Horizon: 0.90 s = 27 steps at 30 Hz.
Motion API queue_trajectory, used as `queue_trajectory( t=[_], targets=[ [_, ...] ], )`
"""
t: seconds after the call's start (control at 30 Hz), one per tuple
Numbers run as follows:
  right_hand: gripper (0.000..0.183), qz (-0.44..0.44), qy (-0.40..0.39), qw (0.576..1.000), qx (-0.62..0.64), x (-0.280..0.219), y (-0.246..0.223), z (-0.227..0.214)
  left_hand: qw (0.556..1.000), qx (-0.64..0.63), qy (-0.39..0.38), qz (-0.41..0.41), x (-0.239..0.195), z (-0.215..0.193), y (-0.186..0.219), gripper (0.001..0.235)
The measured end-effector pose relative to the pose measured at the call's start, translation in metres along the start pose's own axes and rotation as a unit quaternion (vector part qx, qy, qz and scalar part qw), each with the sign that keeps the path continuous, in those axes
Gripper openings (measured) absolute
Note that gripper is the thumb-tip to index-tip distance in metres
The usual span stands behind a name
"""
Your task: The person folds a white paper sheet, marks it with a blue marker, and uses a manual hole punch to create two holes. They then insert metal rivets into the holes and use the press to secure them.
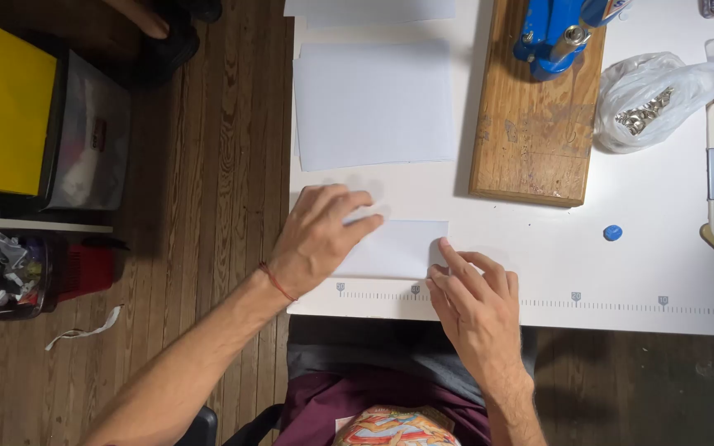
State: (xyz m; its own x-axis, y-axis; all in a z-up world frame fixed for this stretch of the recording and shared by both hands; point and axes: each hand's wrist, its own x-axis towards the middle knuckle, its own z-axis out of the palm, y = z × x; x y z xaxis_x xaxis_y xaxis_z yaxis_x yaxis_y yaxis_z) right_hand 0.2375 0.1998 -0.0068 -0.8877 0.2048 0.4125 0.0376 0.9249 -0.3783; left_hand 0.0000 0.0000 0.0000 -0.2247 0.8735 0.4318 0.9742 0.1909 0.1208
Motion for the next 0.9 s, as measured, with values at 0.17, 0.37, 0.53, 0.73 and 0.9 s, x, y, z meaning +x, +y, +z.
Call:
queue_trajectory(
  t=[0.17,0.37,0.53,0.73,0.9],
  targets=[
    [0.009,0.022,0.003,1.0,0.0,0.007,-0.008,-0.002,0.969,0.1,0.027,0.226,0.012,-0.018,0.018,0.019],
    [0.011,0.022,-0.029,0.998,0.047,0.008,0.005,-0.008,0.981,0.031,0.01,0.189,0.001,-0.027,0.021,0.015],
    [0.027,-0.026,-0.11,0.992,0.049,0.002,0.016,-0.021,0.979,-0.004,-0.056,0.197,-0.027,-0.023,0.008,0.038],
    [0.032,-0.067,-0.121,0.99,-0.019,0.005,0.003,-0.022,0.973,0.066,-0.062,0.213,-0.037,-0.033,0.007,0.048],
    [0.034,-0.088,-0.132,0.987,-0.023,0.01,-0.012,-0.015,0.97,0.137,-0.081,0.183,-0.047,-0.049,0.019,0.054]
  ],
)
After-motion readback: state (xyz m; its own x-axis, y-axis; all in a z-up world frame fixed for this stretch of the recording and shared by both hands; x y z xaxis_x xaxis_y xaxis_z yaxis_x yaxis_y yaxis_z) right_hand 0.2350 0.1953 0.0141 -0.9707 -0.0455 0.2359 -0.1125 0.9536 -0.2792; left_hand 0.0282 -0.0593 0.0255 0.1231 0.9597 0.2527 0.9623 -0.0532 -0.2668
